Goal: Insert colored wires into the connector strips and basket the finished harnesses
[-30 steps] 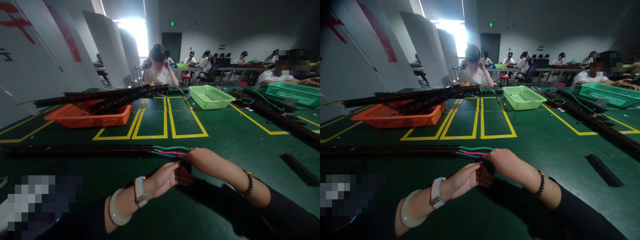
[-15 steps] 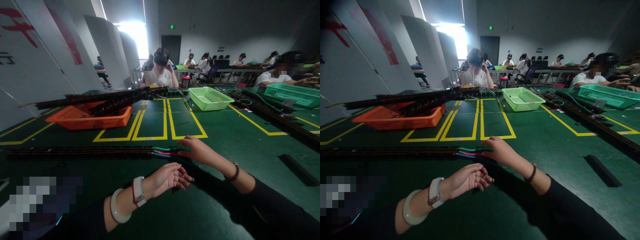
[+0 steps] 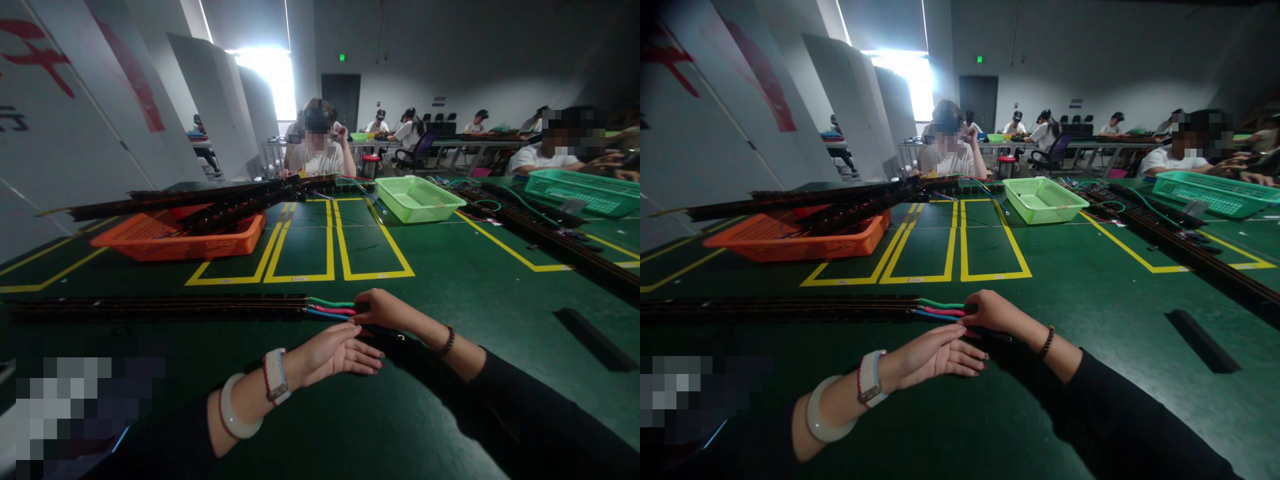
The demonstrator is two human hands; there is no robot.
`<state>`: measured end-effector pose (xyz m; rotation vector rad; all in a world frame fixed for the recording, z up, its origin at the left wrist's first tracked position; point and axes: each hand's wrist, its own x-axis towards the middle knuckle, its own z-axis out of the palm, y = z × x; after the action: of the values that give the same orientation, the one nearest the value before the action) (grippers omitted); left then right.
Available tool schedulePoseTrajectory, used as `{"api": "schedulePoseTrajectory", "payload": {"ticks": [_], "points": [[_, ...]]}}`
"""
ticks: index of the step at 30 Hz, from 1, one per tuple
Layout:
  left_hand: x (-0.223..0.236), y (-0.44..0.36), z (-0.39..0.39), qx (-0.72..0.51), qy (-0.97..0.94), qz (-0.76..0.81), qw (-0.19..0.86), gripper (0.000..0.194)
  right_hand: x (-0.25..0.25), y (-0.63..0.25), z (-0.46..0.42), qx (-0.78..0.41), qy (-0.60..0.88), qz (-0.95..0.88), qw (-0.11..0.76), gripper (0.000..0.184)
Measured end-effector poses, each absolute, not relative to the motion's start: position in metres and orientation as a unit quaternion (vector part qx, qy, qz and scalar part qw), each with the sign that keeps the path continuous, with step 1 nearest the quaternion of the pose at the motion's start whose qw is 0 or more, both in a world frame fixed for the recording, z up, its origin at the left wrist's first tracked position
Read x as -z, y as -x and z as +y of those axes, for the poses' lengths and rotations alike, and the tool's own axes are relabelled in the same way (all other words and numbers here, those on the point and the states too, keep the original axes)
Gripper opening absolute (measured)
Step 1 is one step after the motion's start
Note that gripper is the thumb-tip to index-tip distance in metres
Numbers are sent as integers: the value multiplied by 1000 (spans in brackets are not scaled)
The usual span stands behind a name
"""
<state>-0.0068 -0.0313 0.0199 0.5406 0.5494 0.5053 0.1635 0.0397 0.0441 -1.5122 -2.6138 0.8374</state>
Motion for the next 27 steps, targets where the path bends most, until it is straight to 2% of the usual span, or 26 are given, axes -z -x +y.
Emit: {"api": "schedulePoseTrajectory", "payload": {"ticks": [5, 10, 18, 22, 27], "points": [[-19, 10, -29, -265, -211, 243, 909, 39, -45, -161, 33, -234, 482, -844, 5, 16], [-18, 10, -28, -286, -188, 217, 914, 44, -53, -156, 23, -135, 478, -868, 5, 19], [-15, 3, -29, -361, -110, 227, 898, 23, -66, -147, 13, -5, 424, -905, -36, 17], [-14, 2, -29, -380, -95, 236, 889, 20, -63, -140, 3, 72, 385, -916, -82, 12], [-19, 1, -29, -398, -50, 270, 876, 16, -50, -132, -16, 161, 318, -931, -83, 19]]}}
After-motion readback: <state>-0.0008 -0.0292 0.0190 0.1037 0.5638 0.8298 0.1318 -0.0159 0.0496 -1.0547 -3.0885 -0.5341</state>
